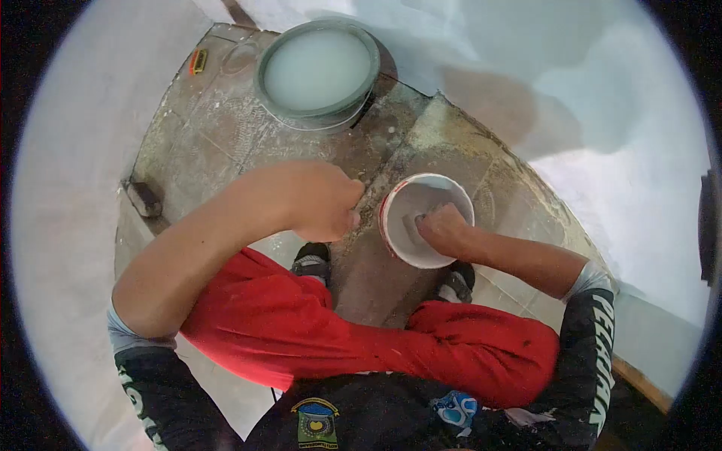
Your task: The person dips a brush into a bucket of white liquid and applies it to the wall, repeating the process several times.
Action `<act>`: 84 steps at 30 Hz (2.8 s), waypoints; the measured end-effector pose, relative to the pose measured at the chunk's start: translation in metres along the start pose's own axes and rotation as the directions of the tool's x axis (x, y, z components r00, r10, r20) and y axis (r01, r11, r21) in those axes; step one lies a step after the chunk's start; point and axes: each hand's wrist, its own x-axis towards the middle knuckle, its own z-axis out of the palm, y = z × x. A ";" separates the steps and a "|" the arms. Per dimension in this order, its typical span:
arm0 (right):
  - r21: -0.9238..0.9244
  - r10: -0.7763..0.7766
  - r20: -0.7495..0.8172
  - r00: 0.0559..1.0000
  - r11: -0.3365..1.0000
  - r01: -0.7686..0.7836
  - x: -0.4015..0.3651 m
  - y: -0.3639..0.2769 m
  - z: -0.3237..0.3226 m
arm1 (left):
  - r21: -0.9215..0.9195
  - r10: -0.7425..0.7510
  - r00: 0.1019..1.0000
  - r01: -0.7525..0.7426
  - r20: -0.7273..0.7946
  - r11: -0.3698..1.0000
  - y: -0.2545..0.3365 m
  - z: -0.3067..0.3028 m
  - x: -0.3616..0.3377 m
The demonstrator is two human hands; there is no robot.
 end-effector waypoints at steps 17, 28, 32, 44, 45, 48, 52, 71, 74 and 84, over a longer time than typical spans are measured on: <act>0.681 0.340 0.587 0.735 0.284 -0.675 -0.120 0.051 -0.130 | 0.156 0.445 0.883 -0.466 0.152 0.871 -0.026 -0.003 0.028; 0.755 0.651 0.531 0.543 -0.072 -0.652 -0.176 0.026 -0.179 | 0.163 0.542 0.836 -0.548 0.084 0.820 -0.043 0.010 0.060; 0.972 0.668 0.227 0.708 -0.113 -0.205 -0.189 0.045 -0.198 | 0.185 0.542 0.823 -0.566 0.168 0.803 -0.030 -0.002 0.049; 0.820 0.754 -0.338 0.563 -0.058 0.569 0.047 0.062 -0.303 | 0.203 0.589 0.805 -0.566 -0.074 0.799 -0.016 -0.004 -0.001; 0.805 0.746 -0.340 0.572 -0.083 0.587 0.068 0.060 -0.303 | 0.210 0.590 0.803 -0.563 -0.090 0.799 -0.014 -0.002 -0.003; 0.759 0.741 -0.325 0.588 -0.167 0.630 0.129 0.060 -0.300 | 0.218 0.611 0.771 -0.575 -0.177 0.789 -0.015 0.004 -0.007; 0.719 0.764 -0.253 0.594 -0.263 0.643 0.172 0.090 -0.297 | 0.241 0.563 0.811 -0.521 -0.160 0.819 -0.016 -0.006 -0.025; 0.626 0.818 -0.543 0.189 0.245 0.740 0.148 0.097 -0.402 | 0.183 0.507 0.858 -0.486 -0.087 0.854 -0.035 -0.001 -0.013; 0.666 0.876 -0.387 0.288 0.049 0.744 0.195 0.106 -0.324 | 0.177 0.502 0.857 -0.479 -0.116 0.860 -0.035 -0.003 -0.019; 0.687 0.820 -0.531 0.211 0.271 0.674 0.206 0.138 -0.269 | 0.170 0.490 0.869 -0.474 -0.068 0.864 -0.034 -0.005 -0.018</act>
